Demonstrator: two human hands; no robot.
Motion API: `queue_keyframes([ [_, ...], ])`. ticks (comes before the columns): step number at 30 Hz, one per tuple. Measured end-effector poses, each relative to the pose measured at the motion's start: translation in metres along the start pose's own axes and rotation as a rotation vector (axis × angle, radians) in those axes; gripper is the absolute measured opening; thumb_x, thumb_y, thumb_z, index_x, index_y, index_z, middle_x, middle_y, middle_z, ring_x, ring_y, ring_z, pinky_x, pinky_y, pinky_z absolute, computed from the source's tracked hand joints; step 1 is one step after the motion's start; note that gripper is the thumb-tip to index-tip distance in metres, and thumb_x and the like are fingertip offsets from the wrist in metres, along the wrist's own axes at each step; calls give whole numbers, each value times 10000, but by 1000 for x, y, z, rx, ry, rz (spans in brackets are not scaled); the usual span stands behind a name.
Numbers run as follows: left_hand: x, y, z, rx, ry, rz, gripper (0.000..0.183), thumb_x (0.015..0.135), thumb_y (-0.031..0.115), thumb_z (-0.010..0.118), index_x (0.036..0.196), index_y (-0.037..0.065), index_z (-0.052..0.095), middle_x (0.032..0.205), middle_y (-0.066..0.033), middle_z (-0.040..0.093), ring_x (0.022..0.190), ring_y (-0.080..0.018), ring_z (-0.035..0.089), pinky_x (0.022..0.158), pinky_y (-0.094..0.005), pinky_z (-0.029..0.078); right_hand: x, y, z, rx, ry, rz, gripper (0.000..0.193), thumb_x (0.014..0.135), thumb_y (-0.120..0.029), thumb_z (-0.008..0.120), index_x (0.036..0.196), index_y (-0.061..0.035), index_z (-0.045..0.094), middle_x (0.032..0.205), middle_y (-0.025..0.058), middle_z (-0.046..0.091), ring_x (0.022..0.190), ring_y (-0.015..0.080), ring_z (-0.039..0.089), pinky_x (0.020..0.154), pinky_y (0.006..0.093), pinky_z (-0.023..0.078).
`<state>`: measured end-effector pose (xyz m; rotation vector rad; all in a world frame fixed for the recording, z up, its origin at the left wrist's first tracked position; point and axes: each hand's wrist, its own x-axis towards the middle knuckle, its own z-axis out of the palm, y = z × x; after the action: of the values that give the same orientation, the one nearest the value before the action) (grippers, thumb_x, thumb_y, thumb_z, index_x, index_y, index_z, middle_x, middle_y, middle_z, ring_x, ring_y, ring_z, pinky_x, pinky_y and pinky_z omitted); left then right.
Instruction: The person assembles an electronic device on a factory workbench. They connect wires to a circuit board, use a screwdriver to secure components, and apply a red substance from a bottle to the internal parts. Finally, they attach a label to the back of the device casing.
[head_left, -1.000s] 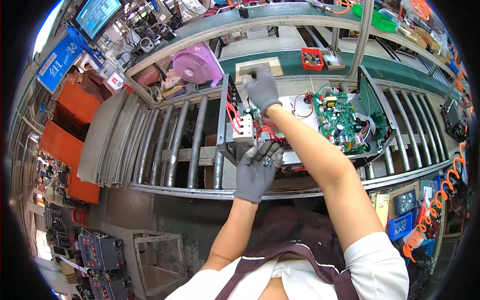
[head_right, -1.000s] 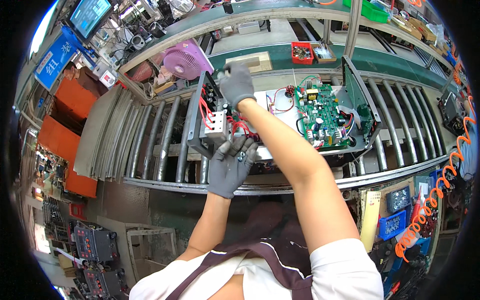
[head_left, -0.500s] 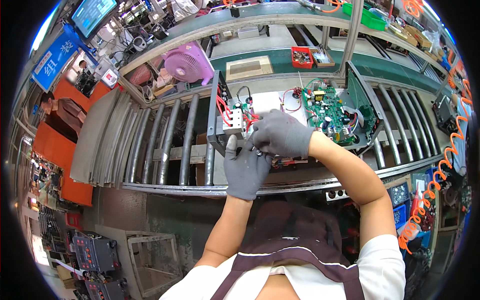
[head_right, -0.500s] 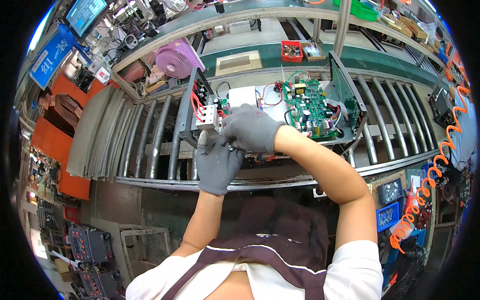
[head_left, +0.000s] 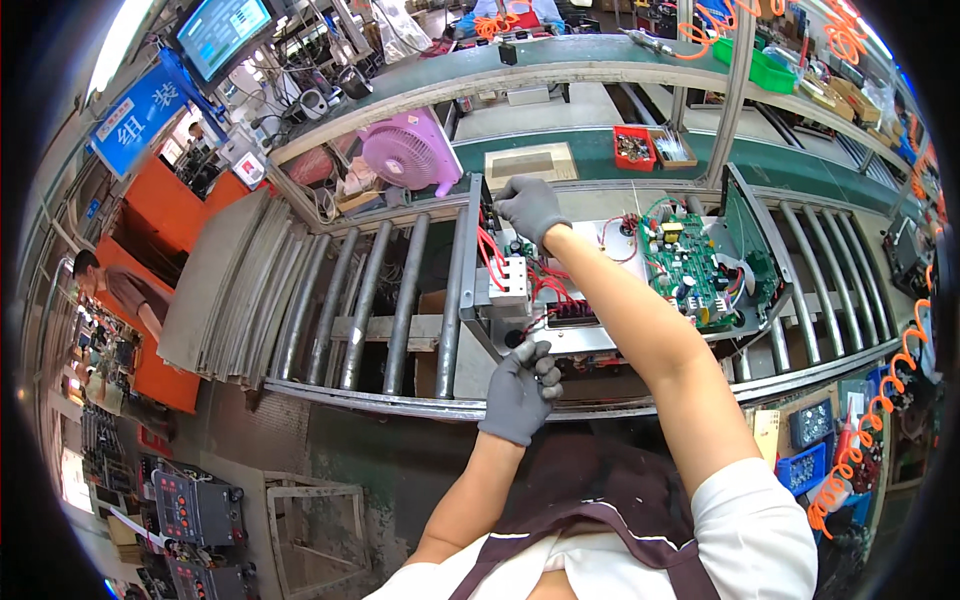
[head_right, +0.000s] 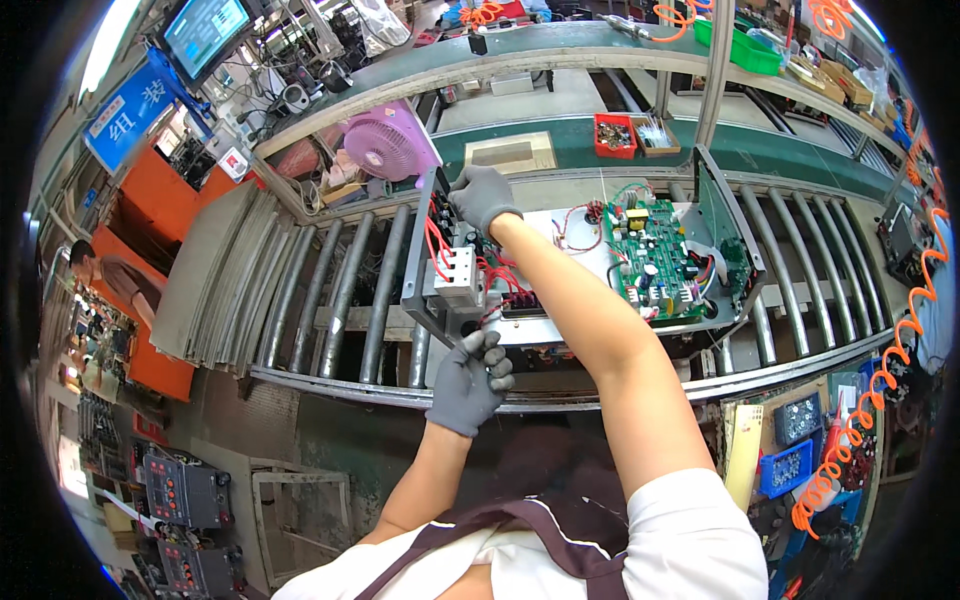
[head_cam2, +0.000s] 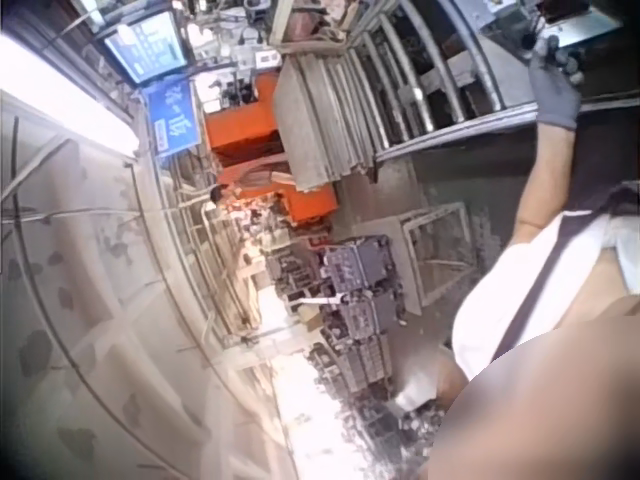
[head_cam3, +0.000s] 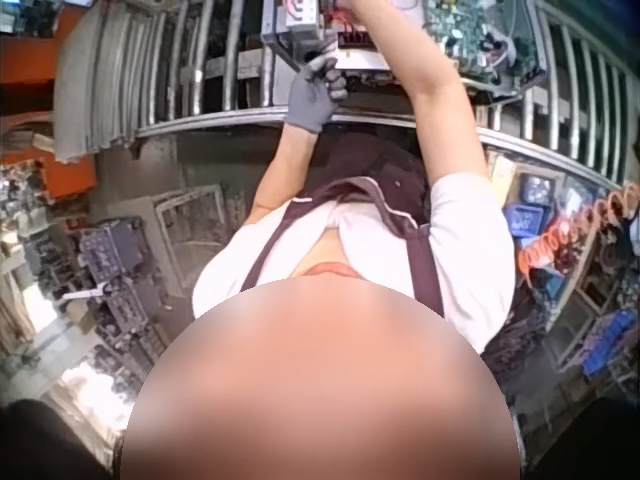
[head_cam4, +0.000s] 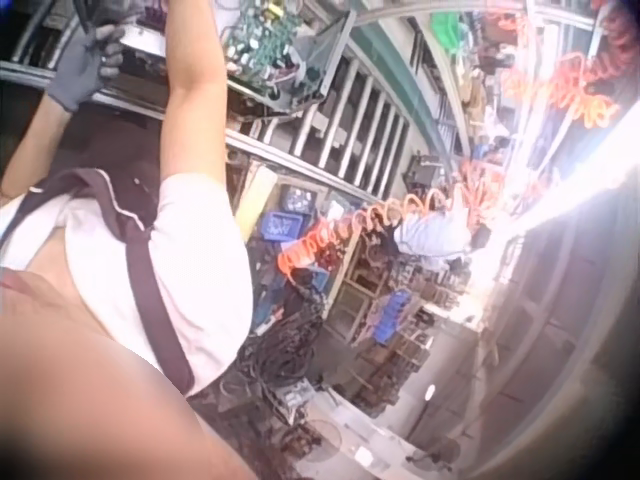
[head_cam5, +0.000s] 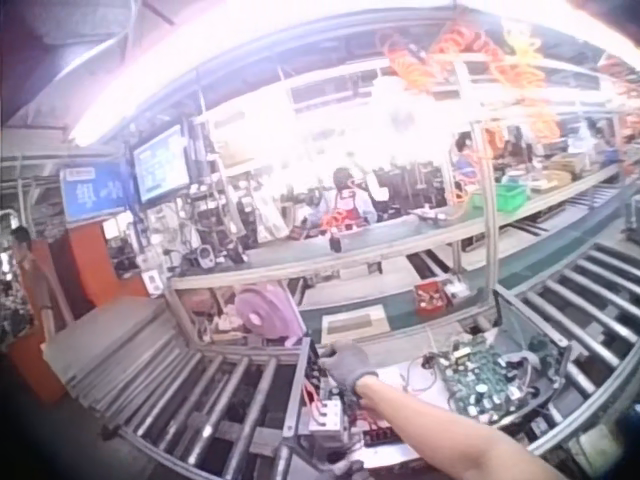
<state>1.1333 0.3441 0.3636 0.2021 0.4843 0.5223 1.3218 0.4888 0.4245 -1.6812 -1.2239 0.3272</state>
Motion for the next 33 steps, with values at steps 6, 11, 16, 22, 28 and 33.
queue_keyframes([
  [6, 2, 1, -8, -27, 69, 31, 169, 883, 224, 505, 853, 58, 521, 650, -8, 418, 588, -139, 381, 475, -259, 318, -1, 10, 3, 118, -103, -20, 152, 670, -188, 675, 748, -58, 679, 725, 129, 664, 670, 245, 652, 671, 326, 507],
  [11, 5, -3, -9, -68, 22, -6, 170, 884, 225, 505, 850, 59, 515, 650, -10, 412, 589, -142, 381, 472, -261, 319, -6, -5, 3, 20, -23, -13, 162, 674, -197, 666, 750, -54, 676, 732, 149, 657, 708, 271, 647, 703, 341, 502],
  [16, 7, -2, -9, -71, 15, -23, 171, 886, 227, 501, 847, 60, 511, 649, -12, 415, 589, -148, 383, 470, -263, 323, -3, 5, 1, 44, -74, -60, 188, 664, -206, 676, 785, -62, 689, 760, 143, 663, 732, 283, 644, 715, 348, 499],
  [22, 7, 0, -11, -68, 19, -25, 174, 886, 227, 497, 840, 60, 511, 644, -9, 409, 587, -149, 386, 465, -264, 320, -1, 5, 0, 150, -148, -24, 167, 698, -157, 699, 797, -24, 685, 714, 101, 663, 648, 168, 616, 635, 288, 484],
  [28, 9, 2, -14, -72, 9, -56, 178, 884, 233, 501, 840, 61, 514, 646, -9, 416, 584, -147, 387, 457, -265, 315, 3, 10, 1, 187, -223, 63, 209, 712, -237, 722, 825, -62, 707, 770, 127, 673, 700, 231, 644, 690, 326, 490],
  [33, 8, 3, -11, -56, 20, -56, 182, 878, 234, 507, 840, 56, 514, 639, -10, 417, 579, -147, 386, 453, -266, 313, 4, 2, 0, -74, -263, 51, 252, 780, -290, 674, 856, -50, 692, 821, 155, 666, 746, 258, 636, 713, 355, 473],
])
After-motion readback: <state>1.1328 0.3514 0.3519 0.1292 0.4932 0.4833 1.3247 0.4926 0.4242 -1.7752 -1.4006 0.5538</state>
